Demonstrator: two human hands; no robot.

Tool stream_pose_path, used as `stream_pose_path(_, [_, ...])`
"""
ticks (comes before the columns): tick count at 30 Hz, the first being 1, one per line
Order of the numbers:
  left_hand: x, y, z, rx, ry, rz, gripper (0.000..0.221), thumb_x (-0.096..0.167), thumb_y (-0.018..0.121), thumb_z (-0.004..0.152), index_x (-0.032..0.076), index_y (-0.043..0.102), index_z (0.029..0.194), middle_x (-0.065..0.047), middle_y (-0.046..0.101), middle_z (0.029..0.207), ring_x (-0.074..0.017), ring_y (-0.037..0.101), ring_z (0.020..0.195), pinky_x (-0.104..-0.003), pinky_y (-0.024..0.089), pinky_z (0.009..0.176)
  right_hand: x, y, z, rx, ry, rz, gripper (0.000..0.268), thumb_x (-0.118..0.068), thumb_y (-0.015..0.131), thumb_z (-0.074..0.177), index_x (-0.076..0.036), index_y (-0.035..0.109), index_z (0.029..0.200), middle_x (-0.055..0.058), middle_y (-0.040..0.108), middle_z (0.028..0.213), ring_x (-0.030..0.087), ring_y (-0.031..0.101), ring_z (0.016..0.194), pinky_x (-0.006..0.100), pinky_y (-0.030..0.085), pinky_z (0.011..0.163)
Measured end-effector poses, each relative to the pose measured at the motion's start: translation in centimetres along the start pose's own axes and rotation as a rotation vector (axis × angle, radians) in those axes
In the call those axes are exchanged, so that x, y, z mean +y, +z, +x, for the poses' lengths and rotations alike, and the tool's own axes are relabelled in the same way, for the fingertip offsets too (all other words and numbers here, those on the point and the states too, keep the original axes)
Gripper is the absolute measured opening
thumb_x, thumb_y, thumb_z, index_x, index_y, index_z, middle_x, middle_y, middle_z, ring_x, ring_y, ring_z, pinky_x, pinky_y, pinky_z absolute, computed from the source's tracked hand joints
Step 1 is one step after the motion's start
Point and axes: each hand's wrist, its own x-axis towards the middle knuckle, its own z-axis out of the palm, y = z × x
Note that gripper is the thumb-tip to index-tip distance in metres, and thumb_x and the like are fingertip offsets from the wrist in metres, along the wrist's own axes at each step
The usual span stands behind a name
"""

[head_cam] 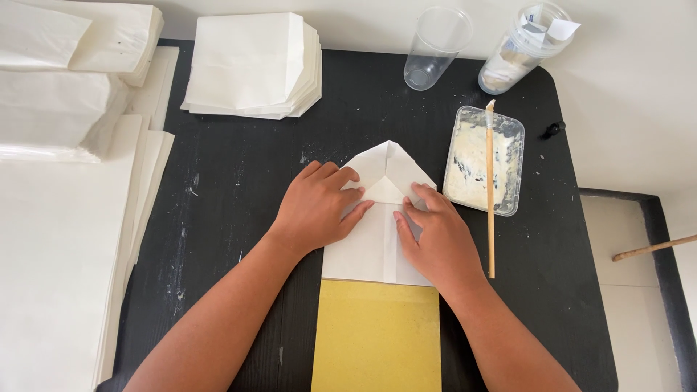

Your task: Applying glue to paper sheets and folding them to assemble bags.

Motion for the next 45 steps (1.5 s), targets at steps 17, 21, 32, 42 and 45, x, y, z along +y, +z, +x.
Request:
stream_pose_path(17, [0.0,1.1,0.0,0.025,0.058,0.006,0.036,0.046,0.063,0.096,0.014,0.08,0.097,-0.005,0.074,0.1,-0.021,0.067,0.096,-0.035,0.045,0.091,0.2,0.0,0.3,0.002,0.0,0.037,0.036,-0.028,0.065,0.098,0.001,0.076,0.116,0.022,0.067,0.132,0.037,0.061,0.13,0.04,0.046,0.111])
stream_pose_path(21, [1.6,0.6,-0.1,-0.074,0.052,0.101,0.067,0.067,0.042,0.097,0.021,0.057,0.143,-0.006,0.061,0.135,-0.0253,0.05,0.129,-0.041,0.036,0.104,0.0,-0.2,0.2,-0.004,-0.009,0.018,0.036,-0.028,0.065,0.098,0.001,0.076,0.116,0.023,0.067,0.132,0.037,0.06,0.131,0.04,0.047,0.111])
stream_pose_path(32, [0.0,0.8,-0.1,0.006,0.041,0.021,0.039,0.048,0.061,0.097,0.013,0.079,0.101,-0.007,0.071,0.117,-0.0222,0.057,0.12,-0.04,0.042,0.102,0.2,-0.3,0.2,-0.028,0.011,0.027,0.037,-0.029,0.064,0.098,0.0,0.075,0.119,0.021,0.066,0.134,0.035,0.059,0.132,0.04,0.045,0.113])
stream_pose_path(42, [2.2,1.1,-0.2,-0.172,0.015,0.146,0.059,0.058,0.044,0.1,0.015,0.064,0.134,-0.004,0.062,0.142,-0.0205,0.049,0.14,-0.042,0.021,0.125,0.4,-0.2,0.2,-0.018,0.005,0.032,0.037,-0.029,0.065,0.098,0.0,0.076,0.117,0.021,0.066,0.133,0.037,0.059,0.132,0.04,0.046,0.112])
stream_pose_path(45, [2.8,1.7,-0.5,-0.157,-0.068,0.256,0.057,0.052,0.041,0.103,0.009,0.071,0.124,-0.011,0.07,0.129,-0.0254,0.057,0.133,-0.044,0.022,0.124,-0.1,-0.7,0.3,-0.046,0.034,0.034,0.037,-0.029,0.065,0.097,-0.001,0.075,0.119,0.02,0.066,0.134,0.035,0.06,0.132,0.04,0.045,0.113])
